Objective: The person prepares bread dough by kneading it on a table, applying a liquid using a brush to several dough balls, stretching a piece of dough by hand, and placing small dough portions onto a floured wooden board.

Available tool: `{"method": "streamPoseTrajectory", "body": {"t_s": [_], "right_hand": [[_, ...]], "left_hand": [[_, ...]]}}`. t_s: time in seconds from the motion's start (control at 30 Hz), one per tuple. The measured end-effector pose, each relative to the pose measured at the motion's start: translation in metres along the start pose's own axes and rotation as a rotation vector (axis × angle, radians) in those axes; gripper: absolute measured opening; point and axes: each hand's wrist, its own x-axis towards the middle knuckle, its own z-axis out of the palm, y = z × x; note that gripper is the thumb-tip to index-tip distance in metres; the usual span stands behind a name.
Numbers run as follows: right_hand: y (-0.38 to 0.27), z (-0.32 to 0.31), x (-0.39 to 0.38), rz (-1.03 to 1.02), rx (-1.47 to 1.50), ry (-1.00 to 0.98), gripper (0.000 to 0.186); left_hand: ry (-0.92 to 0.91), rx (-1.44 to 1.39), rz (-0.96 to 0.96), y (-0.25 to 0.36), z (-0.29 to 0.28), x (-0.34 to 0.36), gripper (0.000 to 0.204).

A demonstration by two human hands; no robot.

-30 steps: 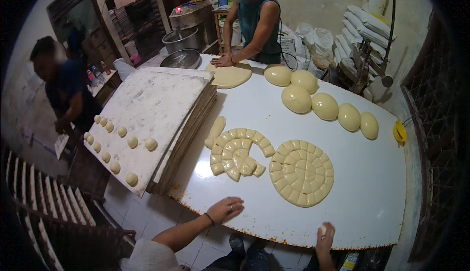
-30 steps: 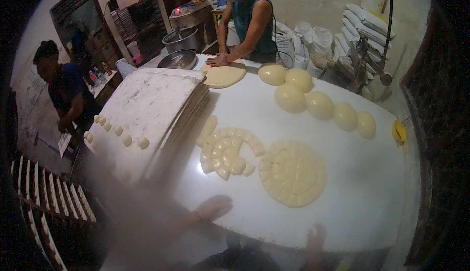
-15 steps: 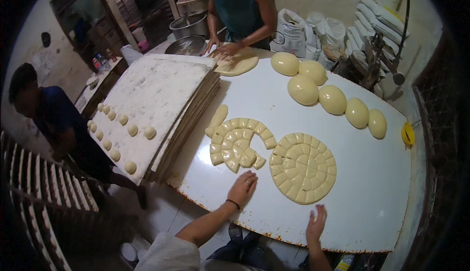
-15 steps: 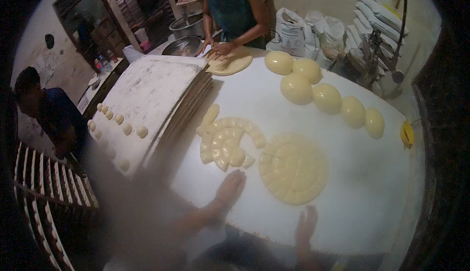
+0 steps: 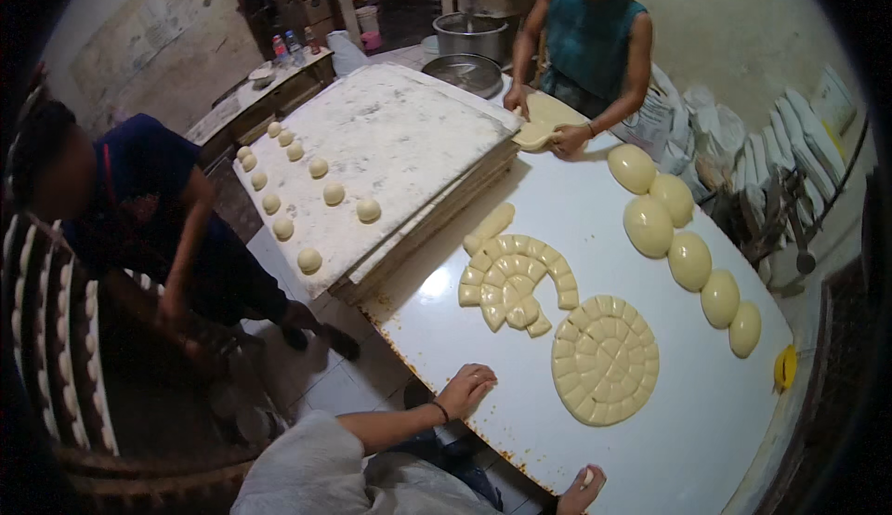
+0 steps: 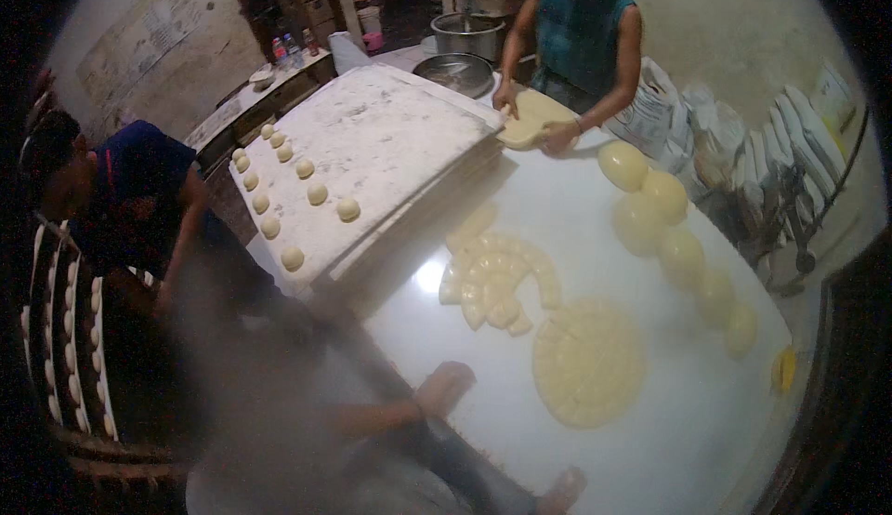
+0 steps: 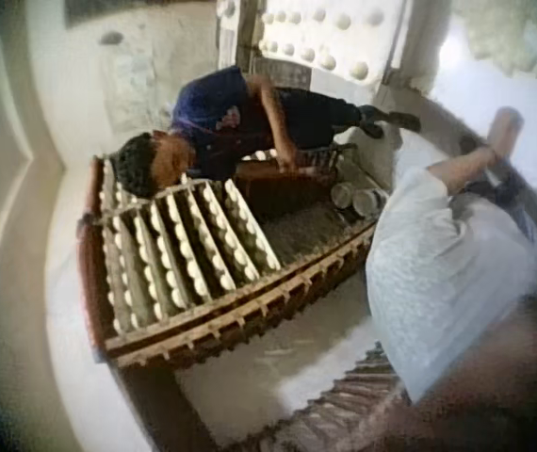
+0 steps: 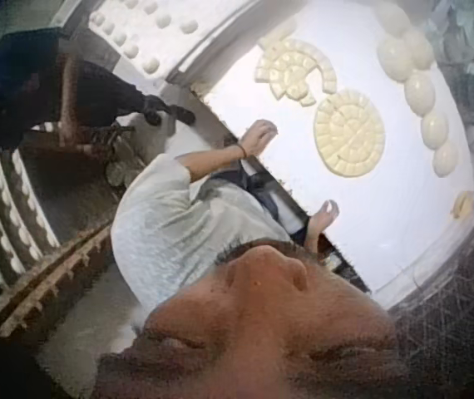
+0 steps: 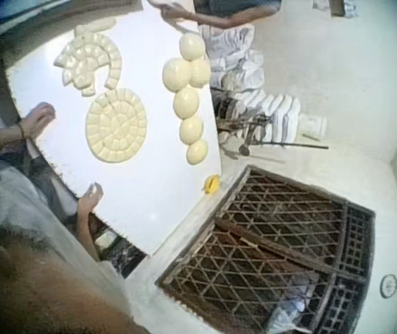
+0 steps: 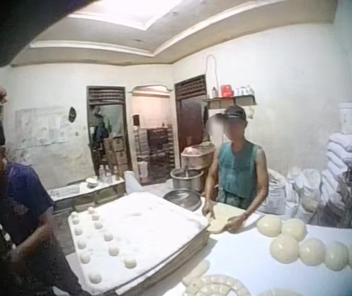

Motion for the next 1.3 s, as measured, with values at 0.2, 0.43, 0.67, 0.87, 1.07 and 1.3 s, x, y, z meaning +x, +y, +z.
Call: {"method": "streamPoseTrajectory", "body": {"t_s": [0.2,0.43,0.67,0.87,1.07,1.3], "right_hand": [[-0.187,0.048,0.025,0.627,0.435,-0.292,0.044],[-0.482,0.250,0.172,-0.162,0.357,-0.525,0.051],[-0.647,0.435,0.273,-0.709,0.008,-0.417,0.053],[-0.620,0.362,0.259,-0.397,0.091,-0.333,0.052],[-0.283,0.240,0.223,0.288,0.071,-0.028,0.033],[-0.263,0.332,0.186,0.253,-0.024,0.279,0.065]], "left_hand": [[-0.175,-1.239,-0.920,0.048,-0.098,0.050,0.051],[0.347,-0.133,-0.253,-0.013,-0.385,0.234,0.039],[0.029,0.278,-0.182,-0.182,-0.461,0.322,0.045],[0.181,0.245,-0.054,-0.139,-0.471,0.298,0.060],[-0.247,-0.818,-0.549,-0.026,-0.428,0.206,0.037],[-0.906,-0.792,-0.520,0.012,-0.306,0.160,0.042]]}}
